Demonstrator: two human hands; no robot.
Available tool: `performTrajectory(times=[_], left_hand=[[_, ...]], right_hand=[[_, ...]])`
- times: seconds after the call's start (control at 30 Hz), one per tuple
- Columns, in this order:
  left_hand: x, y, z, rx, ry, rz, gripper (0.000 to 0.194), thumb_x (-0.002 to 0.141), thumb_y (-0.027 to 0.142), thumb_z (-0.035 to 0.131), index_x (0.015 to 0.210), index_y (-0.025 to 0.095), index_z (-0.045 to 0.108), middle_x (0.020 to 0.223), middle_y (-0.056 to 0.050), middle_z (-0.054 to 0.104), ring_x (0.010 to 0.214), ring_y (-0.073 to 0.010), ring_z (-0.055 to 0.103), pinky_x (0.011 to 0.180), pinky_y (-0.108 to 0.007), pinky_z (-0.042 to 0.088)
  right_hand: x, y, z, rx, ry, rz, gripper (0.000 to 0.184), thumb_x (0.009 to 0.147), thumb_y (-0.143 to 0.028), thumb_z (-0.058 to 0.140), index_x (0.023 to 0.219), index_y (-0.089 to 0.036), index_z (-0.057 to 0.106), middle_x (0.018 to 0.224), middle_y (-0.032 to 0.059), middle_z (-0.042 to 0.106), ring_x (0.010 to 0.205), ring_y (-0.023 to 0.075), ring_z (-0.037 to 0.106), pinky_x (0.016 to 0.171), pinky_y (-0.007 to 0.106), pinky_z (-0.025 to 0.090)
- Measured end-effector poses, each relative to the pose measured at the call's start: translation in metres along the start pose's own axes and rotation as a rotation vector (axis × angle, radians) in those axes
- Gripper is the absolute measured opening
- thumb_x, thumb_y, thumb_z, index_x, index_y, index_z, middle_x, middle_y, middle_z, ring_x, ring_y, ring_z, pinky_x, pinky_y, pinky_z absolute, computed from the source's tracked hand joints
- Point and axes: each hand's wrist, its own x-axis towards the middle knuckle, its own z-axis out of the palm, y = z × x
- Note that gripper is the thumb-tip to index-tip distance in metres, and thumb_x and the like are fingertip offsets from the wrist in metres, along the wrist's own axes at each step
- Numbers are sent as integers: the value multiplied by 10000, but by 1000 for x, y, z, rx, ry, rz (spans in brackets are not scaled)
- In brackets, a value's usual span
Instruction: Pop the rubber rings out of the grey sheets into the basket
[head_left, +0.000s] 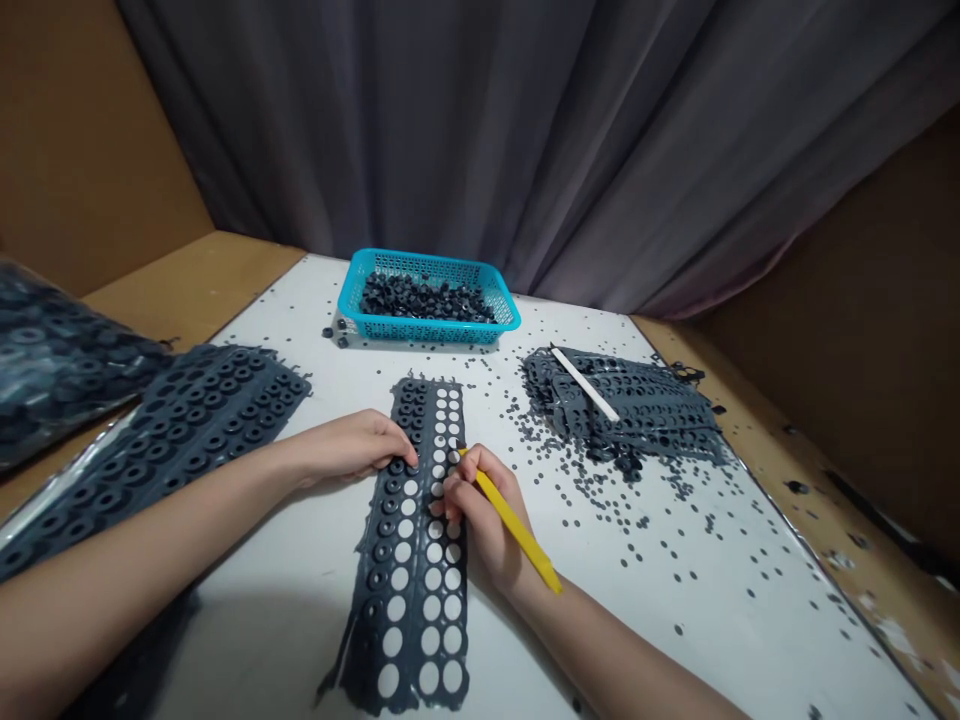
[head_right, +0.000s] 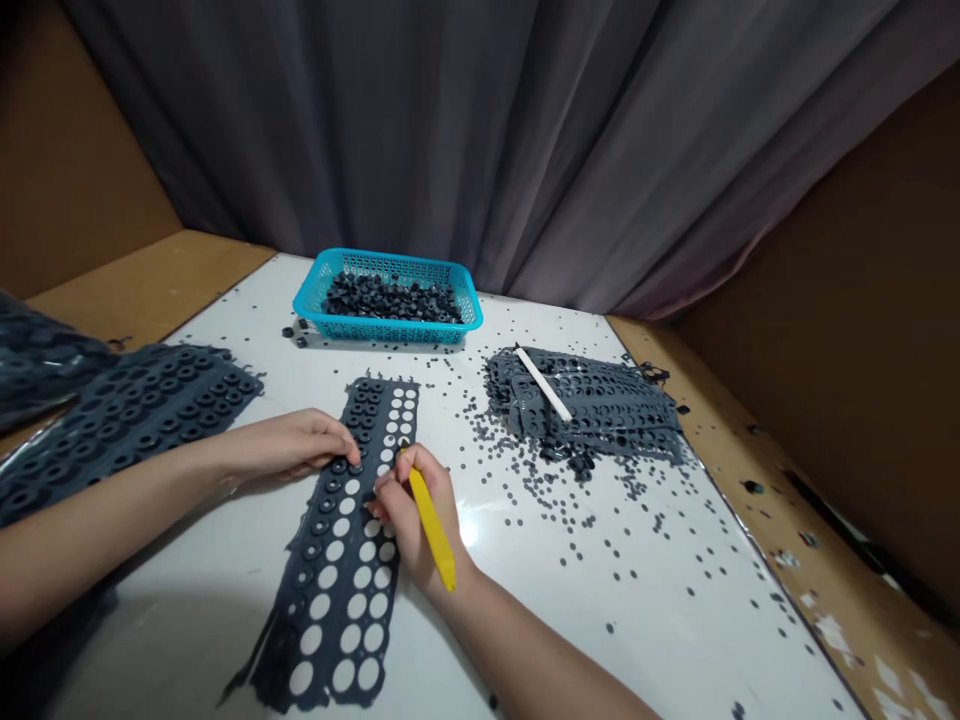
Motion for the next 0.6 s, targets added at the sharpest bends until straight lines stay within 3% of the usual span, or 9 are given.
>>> performTrajectory(times=[0.07, 0.13, 0.2, 0.3, 0.37, 0.47, 0.53, 0.6], left_hand=[[-4, 3, 1, 72, 23, 17, 248, 752, 316, 494, 796, 138, 661, 439, 67, 332, 355, -69, 207, 369, -240, 132], [-13, 11, 2, 218, 99, 84, 234, 753, 295, 490, 767, 148, 670, 507, 24, 478, 432, -93, 368, 424, -227, 270], [-25, 28, 1, 414, 187, 179, 220, 753, 277, 489, 747, 160, 676, 696, -23, 633, 643, -139, 537, 598, -231, 398], [-31, 62, -9, 671, 262, 269, 254, 781, 289, 450, 789, 175, 677, 862, -26, 691, 824, -182, 596, 760, -255, 426], [-18, 87, -24, 796, 388, 366, 294, 809, 295, 409, 859, 168, 670, 898, -33, 692, 838, -188, 605, 778, -265, 430], [20, 115, -57, 947, 710, 502, 355, 856, 282, 339, 1004, 127, 622, 1034, -90, 660, 962, -215, 583, 873, -304, 399], [46, 124, -76, 971, 749, 489, 404, 834, 299, 407, 1157, 92, 536, 1113, -127, 627, 1000, -222, 572, 872, -298, 400], [60, 125, -87, 948, 734, 465, 420, 804, 305, 461, 1143, 67, 527, 1096, -144, 631, 975, -215, 576, 834, -279, 414]], right_hand=[[0, 1, 0, -17, -6, -5, 205, 708, -198, 573, 686, -209, 369, 538, -86, 445, 453, 71, 419, 548, 231, 443], [0, 2, -1, -37, -20, -11, 212, 706, -197, 578, 692, -210, 367, 553, -84, 449, 462, 71, 418, 549, 229, 438], [0, 4, -1, -56, -34, -18, 213, 711, -198, 573, 700, -211, 361, 562, -85, 439, 467, 69, 411, 532, 216, 418], [1, 7, -1, -87, -54, -40, 217, 722, -203, 565, 700, -209, 349, 554, -90, 410, 467, 67, 410, 503, 200, 381], [0, 7, 0, -100, -76, -51, 221, 725, -207, 564, 698, -208, 344, 549, -88, 407, 472, 71, 421, 492, 197, 364], [-2, 5, 2, -91, -100, -61, 223, 721, -204, 560, 701, -209, 338, 562, -86, 408, 476, 72, 417, 491, 202, 362], [-4, 3, 2, -77, -112, -68, 222, 713, -199, 556, 702, -210, 335, 572, -86, 407, 469, 68, 407, 489, 205, 361], [-4, 2, 1, -83, -122, -78, 216, 707, -194, 553, 700, -209, 338, 568, -86, 410, 463, 68, 409, 481, 203, 349]])
